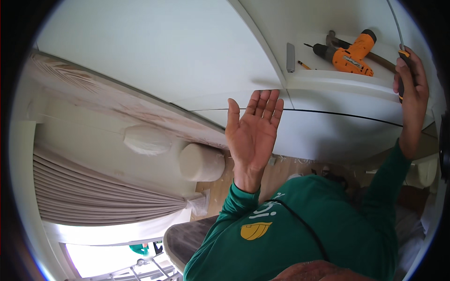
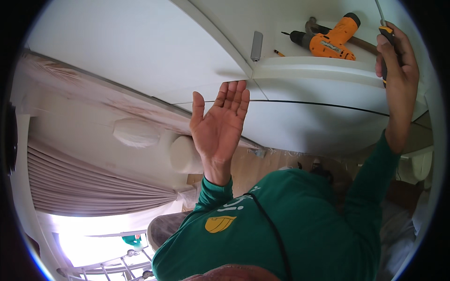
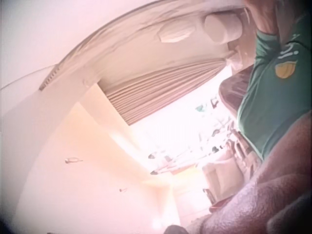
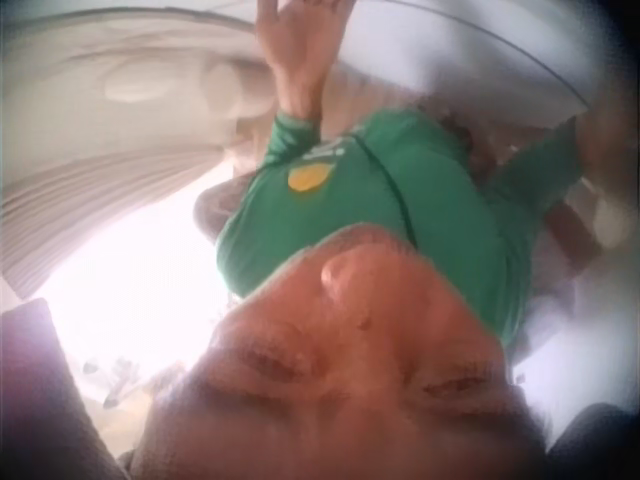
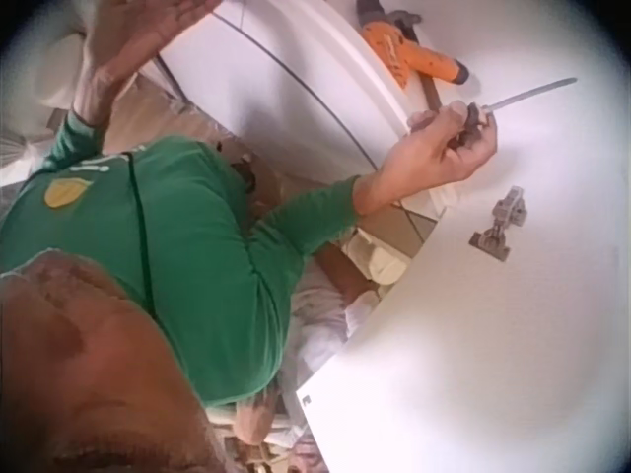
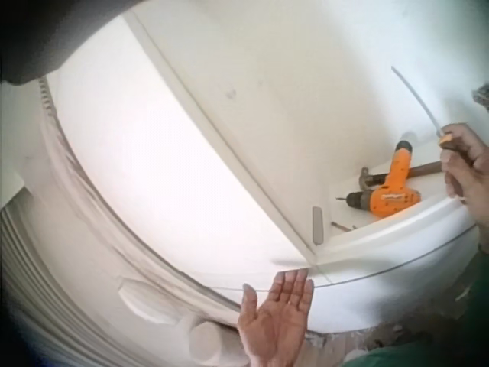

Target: The person uses a drill to secure a screw into the side of a white cabinet and then uses a screwdriver to tighten the hinge.

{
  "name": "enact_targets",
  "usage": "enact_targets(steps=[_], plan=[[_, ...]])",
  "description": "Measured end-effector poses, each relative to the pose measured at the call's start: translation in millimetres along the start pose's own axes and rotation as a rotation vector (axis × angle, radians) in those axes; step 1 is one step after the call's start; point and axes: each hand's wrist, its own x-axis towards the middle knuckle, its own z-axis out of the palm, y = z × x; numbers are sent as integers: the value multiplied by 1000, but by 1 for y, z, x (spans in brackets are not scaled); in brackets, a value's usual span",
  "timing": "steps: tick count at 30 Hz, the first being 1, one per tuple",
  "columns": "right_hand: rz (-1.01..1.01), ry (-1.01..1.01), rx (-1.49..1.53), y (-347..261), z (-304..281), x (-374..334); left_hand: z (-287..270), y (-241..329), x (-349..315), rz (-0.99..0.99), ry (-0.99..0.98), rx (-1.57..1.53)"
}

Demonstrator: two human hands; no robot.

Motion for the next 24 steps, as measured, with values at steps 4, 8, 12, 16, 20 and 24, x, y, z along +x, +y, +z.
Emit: enact_targets(steps=[4,8,12,16,20,24], plan=[[11,-24,60,-2,-4,1,-14,1,7,-64,-38,-114],[39,-14,57,-5,-2,0,-21,-6,-2,160,-134,310],[45,-33,13,-7,-6,1,18,12,6,1459,-342,2346],[28,-20,22,-7,-1,-1,56,38,24,1561,-617,2880],[7,-38,38,-9,-4,-2,70,52,39,1564,-916,3024],[15,-48,43,-7,-6,-4,75,53,35,1589,-980,3057]])
